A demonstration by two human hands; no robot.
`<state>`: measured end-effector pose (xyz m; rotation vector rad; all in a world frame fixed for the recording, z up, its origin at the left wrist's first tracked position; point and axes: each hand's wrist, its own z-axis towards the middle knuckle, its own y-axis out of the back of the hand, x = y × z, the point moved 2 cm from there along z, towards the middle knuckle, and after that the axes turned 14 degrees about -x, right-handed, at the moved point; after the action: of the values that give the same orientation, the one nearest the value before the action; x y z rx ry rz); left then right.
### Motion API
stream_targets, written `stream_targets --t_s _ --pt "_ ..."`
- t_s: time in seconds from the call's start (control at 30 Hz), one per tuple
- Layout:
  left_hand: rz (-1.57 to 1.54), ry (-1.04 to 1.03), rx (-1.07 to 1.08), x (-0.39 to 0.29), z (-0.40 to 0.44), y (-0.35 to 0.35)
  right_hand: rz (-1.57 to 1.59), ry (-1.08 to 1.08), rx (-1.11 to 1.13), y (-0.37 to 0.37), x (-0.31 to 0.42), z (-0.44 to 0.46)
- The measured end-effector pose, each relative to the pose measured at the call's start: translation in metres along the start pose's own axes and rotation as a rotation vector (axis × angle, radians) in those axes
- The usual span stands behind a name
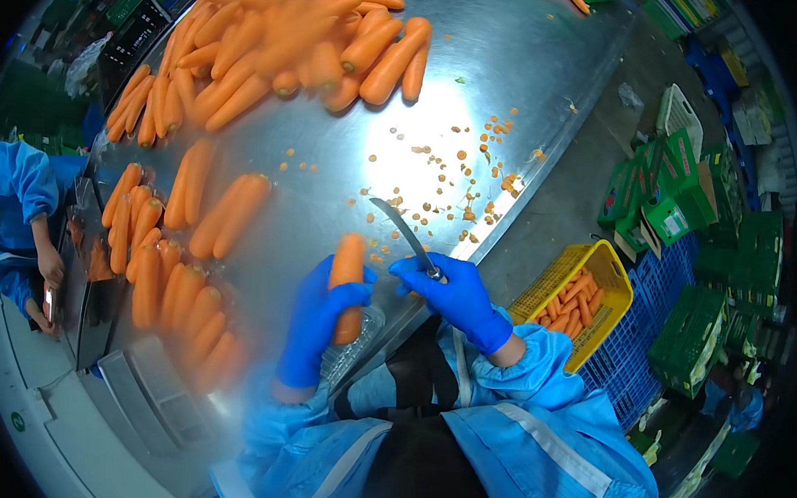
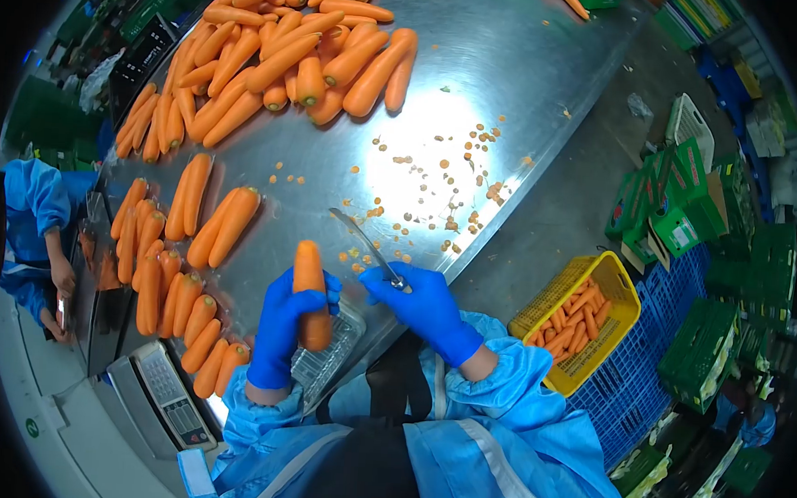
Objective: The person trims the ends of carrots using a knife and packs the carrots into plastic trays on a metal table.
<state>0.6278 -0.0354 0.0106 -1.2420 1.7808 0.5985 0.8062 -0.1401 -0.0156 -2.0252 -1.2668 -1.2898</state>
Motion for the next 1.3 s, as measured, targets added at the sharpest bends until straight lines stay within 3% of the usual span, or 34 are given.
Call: stream_targets --t_s 0.13,0.23,0.33,0.43,0.57,0.73,0.83,0.97,1.03,1.17,1.27,1.3 --pt "-0.763 0.088 0.315 0.018 0.018 0.009 0.204 -0.164 0.109 -0.016 -0.002 -0.010" --pt "-1.139 0.088 0.502 0.023 0.029 0.008 0.077 -0.268 0.212 -0.028 0.016 -0.020" --pt "-1.190 -0.017 0.642 0.028 0.041 0.009 0.226 -0.238 0.190 -0.039 0.007 -0.031" --pt "-0.926 -0.026 0.255 0.022 0.035 0.012 0.135 -0.212 0.156 -0.049 0.018 -0.037" --pt "-0.764 -0.212 -0.183 -0.002 0.034 0.013 0.399 -0.476 0.373 -0.046 -0.016 -0.021" --pt "-0.795 -0.242 -0.140 -0.023 0.032 0.011 0.753 -0.654 0.516 -0.054 -0.036 -0.025" --pt "-0.845 -0.242 -0.123 -0.016 0.035 0.014 0.770 -0.701 0.490 -0.054 -0.027 -0.023" --pt "-0.888 -0.240 -0.007 -0.015 0.031 0.017 0.575 -0.521 0.498 -0.057 -0.037 -0.024" --pt "-0.864 -0.184 -0.057 -0.011 0.032 0.022 0.528 -0.473 0.495 -0.055 -0.038 -0.026" --pt "-0.825 -0.084 -0.192 -0.011 0.036 0.022 0.511 -0.531 0.446 -0.057 -0.029 -0.026" --pt "-0.837 -0.174 0.024 -0.007 0.041 0.035 0.624 -0.671 0.447 -0.057 -0.036 -0.026" --pt "-0.841 -0.161 0.002 -0.007 0.041 0.035 0.674 -0.711 0.445 -0.058 -0.027 -0.027"
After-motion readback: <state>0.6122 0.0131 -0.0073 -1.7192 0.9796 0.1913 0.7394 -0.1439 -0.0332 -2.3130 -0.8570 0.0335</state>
